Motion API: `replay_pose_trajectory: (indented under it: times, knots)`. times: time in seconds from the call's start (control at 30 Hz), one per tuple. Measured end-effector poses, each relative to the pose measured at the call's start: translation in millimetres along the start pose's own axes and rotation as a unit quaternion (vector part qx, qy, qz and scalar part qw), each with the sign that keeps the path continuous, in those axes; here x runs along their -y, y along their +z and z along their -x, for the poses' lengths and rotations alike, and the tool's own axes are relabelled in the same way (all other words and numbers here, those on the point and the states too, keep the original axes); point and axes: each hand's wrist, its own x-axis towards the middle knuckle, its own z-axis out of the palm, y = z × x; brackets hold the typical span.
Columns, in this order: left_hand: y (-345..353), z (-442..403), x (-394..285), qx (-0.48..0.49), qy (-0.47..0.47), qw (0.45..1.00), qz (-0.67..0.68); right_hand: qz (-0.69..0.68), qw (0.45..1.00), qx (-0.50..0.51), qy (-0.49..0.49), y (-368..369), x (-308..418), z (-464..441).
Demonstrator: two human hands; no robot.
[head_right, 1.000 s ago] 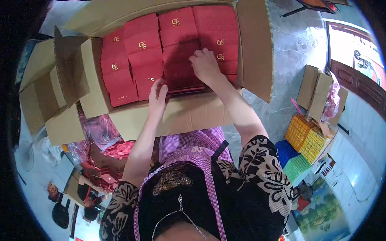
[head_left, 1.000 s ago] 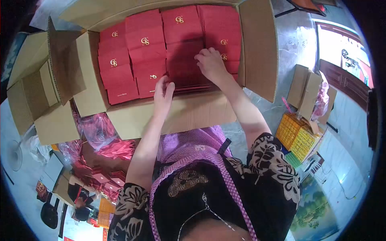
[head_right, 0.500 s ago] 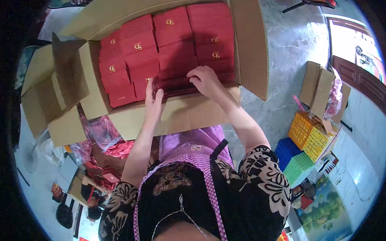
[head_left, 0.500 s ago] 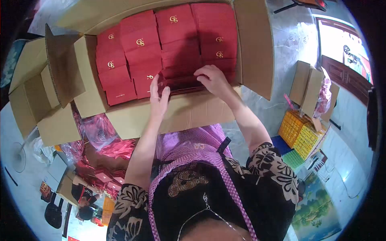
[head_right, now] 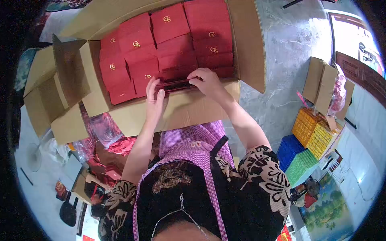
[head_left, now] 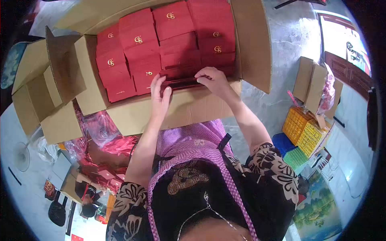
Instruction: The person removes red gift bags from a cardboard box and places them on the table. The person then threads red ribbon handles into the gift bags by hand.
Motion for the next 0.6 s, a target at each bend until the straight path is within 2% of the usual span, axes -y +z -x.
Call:
replay_pose_trajectory:
  times: [0.1, 0.2, 0.23, 0.3, 0.47, 0.6]
  knots:
    - [1.2, 1.7, 6.9, 0.002, -0.027, 0.999, 0.017, -0.010, 0.999, -0.023, -0.030, -0.2, -2.6, -0.3]
    - [5.2, 5.1, 2.5, -0.018, -0.131, 0.985, 0.113, 0.006, 0.998, -0.055, -0.039, 3.0, -5.6, -2.3]
    - [6.2, 5.2, 0.8, -0.016, -0.131, 0.985, 0.112, -0.018, 0.997, -0.078, -0.025, 4.8, -7.8, -4.4]
    - [7.3, 5.4, -0.9, -0.027, -0.191, 0.969, 0.158, -0.043, 0.994, -0.102, -0.011, 5.0, -9.9, -11.0]
    - [8.6, 6.2, 8.2, -0.036, -0.164, 0.973, 0.162, -0.162, 0.976, -0.137, 0.049, 1.6, -11.6, -31.0]
    - [11.4, 7.8, 3.1, -0.038, -0.171, 0.970, 0.169, -0.166, 0.975, -0.146, 0.029, 2.4, -9.3, -39.0]
